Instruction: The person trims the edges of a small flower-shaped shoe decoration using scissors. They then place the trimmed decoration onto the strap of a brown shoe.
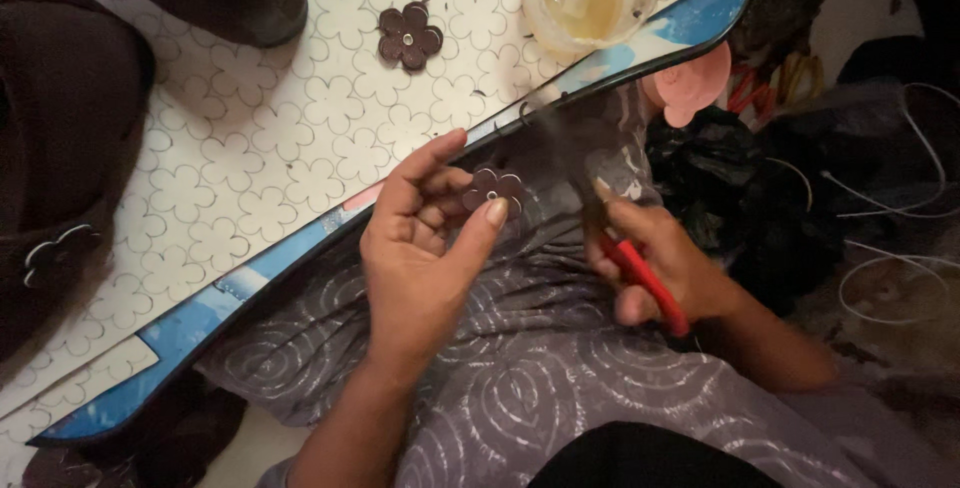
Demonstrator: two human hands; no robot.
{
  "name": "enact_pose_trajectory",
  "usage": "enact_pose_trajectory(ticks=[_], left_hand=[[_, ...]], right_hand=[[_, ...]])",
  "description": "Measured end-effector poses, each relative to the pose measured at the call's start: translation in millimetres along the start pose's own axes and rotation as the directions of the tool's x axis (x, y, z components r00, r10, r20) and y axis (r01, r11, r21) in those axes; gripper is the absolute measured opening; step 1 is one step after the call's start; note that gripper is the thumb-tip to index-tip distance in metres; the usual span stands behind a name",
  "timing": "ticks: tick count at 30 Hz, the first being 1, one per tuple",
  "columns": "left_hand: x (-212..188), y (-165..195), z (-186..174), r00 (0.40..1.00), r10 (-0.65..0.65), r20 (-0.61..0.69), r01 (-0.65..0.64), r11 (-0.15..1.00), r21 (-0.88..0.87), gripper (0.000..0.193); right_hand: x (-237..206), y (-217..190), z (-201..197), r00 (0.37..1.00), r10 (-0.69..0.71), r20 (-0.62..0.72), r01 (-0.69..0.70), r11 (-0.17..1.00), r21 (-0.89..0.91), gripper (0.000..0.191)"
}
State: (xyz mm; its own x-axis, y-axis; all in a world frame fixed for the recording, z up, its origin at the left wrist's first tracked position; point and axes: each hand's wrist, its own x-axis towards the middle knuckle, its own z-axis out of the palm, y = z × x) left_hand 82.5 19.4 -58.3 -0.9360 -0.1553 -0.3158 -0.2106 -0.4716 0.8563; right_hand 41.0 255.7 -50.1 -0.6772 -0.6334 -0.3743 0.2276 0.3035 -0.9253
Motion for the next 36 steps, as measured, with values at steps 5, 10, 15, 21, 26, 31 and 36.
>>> enact_pose_trajectory(ticks=[5,10,15,21,26,31,36], left_hand=[[-1.3,-0.8,0.6,0.999,-0.009,0.037,0.010,0.999,-0.036,0.054],[-4.5,-2.3,0.8,0.999,-0.016,0.051,0.017,0.999,-0.036,0.055],[-8.0,-0.7,1.7,0.996,-0.013,0.087,0.009,0.999,0.042,0.055],[-13.0,4.5,-2.2,0.992,0.095,0.087,-0.108,0.980,0.164,0.060],[-15.1,0.5,-6.8,0.973,0.228,-0.039,-0.229,0.973,-0.018,0.069],[-17.7,-13.8,-2.1,0.986,0.165,-0.029,-0.167,0.976,-0.141,0.042],[-19.5,-20.1,1.2,0.992,0.102,-0.068,-0.114,0.975,-0.191,0.026]], right_hand=[[-1.4,1.2,15.0,0.980,-0.092,-0.177,0.133,0.963,0.236,0.146],[6.6,-3.5,23.5,0.943,-0.159,-0.291,0.235,0.940,0.248,0.126],[15.7,-16.8,37.6,0.904,-0.157,-0.398,0.244,0.954,0.177,0.110],[23.4,-25.7,40.4,0.893,-0.256,-0.370,0.308,0.948,0.087,0.104],[29.6,-27.9,47.1,0.860,-0.249,-0.445,0.316,0.945,0.082,0.102],[39.7,-36.4,48.1,0.834,-0.230,-0.501,0.304,0.950,0.071,0.102],[39.0,-35.4,55.6,0.836,-0.325,-0.442,0.352,0.936,-0.023,0.094]])
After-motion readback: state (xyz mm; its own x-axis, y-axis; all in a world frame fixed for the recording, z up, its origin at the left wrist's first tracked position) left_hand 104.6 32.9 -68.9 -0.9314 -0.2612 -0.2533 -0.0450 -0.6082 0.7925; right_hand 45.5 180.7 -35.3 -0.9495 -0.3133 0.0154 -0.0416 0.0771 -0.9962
